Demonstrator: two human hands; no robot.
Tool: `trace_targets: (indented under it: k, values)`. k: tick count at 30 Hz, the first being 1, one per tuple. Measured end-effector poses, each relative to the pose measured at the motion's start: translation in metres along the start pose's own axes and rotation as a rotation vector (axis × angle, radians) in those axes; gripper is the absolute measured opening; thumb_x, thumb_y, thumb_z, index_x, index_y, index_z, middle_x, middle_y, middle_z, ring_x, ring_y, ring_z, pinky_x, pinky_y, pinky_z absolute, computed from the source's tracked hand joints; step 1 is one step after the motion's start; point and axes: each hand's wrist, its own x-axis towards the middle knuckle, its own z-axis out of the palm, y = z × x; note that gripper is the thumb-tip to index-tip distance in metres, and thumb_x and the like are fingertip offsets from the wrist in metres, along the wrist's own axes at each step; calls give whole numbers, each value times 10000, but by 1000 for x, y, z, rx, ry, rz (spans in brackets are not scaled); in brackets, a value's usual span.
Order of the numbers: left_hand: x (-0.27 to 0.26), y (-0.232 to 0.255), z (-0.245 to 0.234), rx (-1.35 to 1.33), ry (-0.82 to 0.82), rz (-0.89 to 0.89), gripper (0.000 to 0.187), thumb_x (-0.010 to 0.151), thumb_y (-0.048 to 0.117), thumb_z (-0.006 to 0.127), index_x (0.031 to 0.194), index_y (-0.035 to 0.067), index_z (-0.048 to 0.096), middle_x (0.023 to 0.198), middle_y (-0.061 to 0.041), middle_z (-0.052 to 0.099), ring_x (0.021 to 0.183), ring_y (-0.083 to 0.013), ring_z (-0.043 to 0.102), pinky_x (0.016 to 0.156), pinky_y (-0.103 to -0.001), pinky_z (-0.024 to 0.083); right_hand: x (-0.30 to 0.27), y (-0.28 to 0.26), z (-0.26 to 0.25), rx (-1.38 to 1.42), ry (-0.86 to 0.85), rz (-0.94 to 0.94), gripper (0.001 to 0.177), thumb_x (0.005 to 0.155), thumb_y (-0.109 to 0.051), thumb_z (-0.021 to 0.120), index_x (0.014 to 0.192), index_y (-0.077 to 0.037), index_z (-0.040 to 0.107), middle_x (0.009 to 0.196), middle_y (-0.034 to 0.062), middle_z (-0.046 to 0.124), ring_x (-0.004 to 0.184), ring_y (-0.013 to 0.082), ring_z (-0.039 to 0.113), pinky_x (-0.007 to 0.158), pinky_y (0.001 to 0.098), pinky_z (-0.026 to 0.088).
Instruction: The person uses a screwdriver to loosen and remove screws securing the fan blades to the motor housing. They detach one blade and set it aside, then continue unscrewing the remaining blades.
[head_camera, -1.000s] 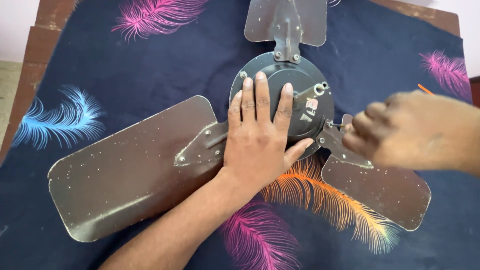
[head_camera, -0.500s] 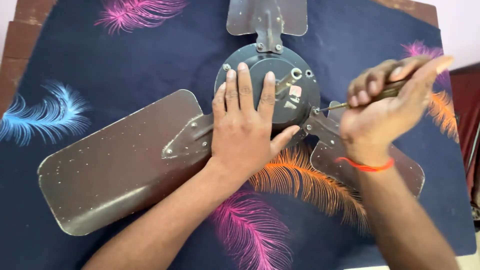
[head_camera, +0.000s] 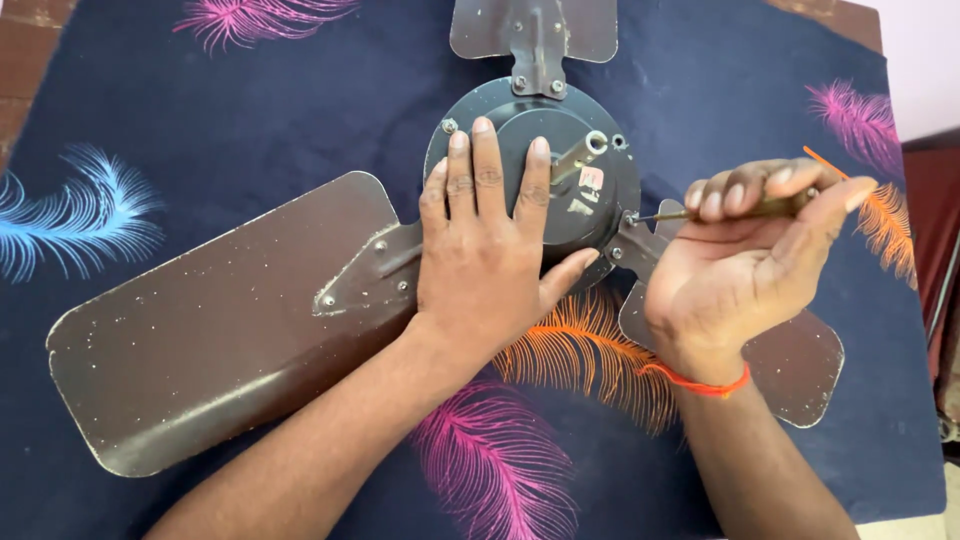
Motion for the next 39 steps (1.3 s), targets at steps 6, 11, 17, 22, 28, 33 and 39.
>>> trace_targets:
  k: [6, 11, 17, 22, 28, 33, 39]
  values:
    - [-1, 0, 0, 19, -8, 11, 976, 856, 632, 748, 1533, 3, 434, 1526, -414, 344, 1403, -563, 401, 1165, -625, 320, 8, 3, 2, 115, -10, 37, 526, 1235, -409, 386, 835, -71, 339, 657, 45, 317, 549, 126, 239, 509, 285, 223]
    - [-2, 0, -1, 28, -37, 4, 971, 879, 638, 743, 1546, 10, 422, 1540, -410, 340, 1416, -559, 399, 1177, -619, 319, 15, -1, -1, 163, -70, 138, 568, 1244, -406, 323, 780, -80, 290, 561, 28, 233, 476, 110, 131, 471, 317, 160]
    - [2, 1, -4, 22, -65, 5, 993, 871, 632, 743, 1559, 4, 398, 1540, -412, 335, 1414, -560, 393, 1166, -624, 312, 49, -13, -7, -76, -462, 325, 519, 1176, -347, 331, 700, -146, 284, 534, -31, 211, 451, 98, 106, 447, 306, 131]
    - [1, 0, -2, 10, -67, 3, 990, 870, 622, 747, 1563, 11, 393, 1552, -405, 329, 1435, -555, 380, 1177, -618, 301, 61, -14, -10, -72, -557, 432, 506, 1134, -325, 337, 666, -152, 261, 527, -31, 218, 464, 102, 109, 448, 305, 136]
    - [2, -1, -3, 15, -59, 11, 978, 869, 623, 743, 1556, 13, 408, 1545, -406, 331, 1426, -554, 384, 1169, -616, 307, 63, -17, -10, 16, -648, 454, 493, 1104, -300, 383, 645, -161, 271, 517, -44, 220, 448, 99, 145, 460, 320, 158]
    - [3, -1, -4, 24, -41, 11, 971, 870, 632, 739, 1544, 10, 418, 1539, -404, 338, 1407, -554, 406, 1159, -614, 319, 59, -13, -8, 30, -451, 426, 342, 1094, -319, 371, 831, -107, 421, 523, -6, 357, 430, 84, 214, 436, 273, 227]
    - [-3, -2, 1, 9, -19, 16, 987, 862, 640, 754, 1544, 10, 420, 1533, -400, 350, 1406, -556, 406, 1164, -623, 325, 44, -10, -8, 15, -282, 277, 340, 1167, -331, 381, 956, -76, 461, 667, 72, 454, 483, 126, 327, 461, 257, 301]
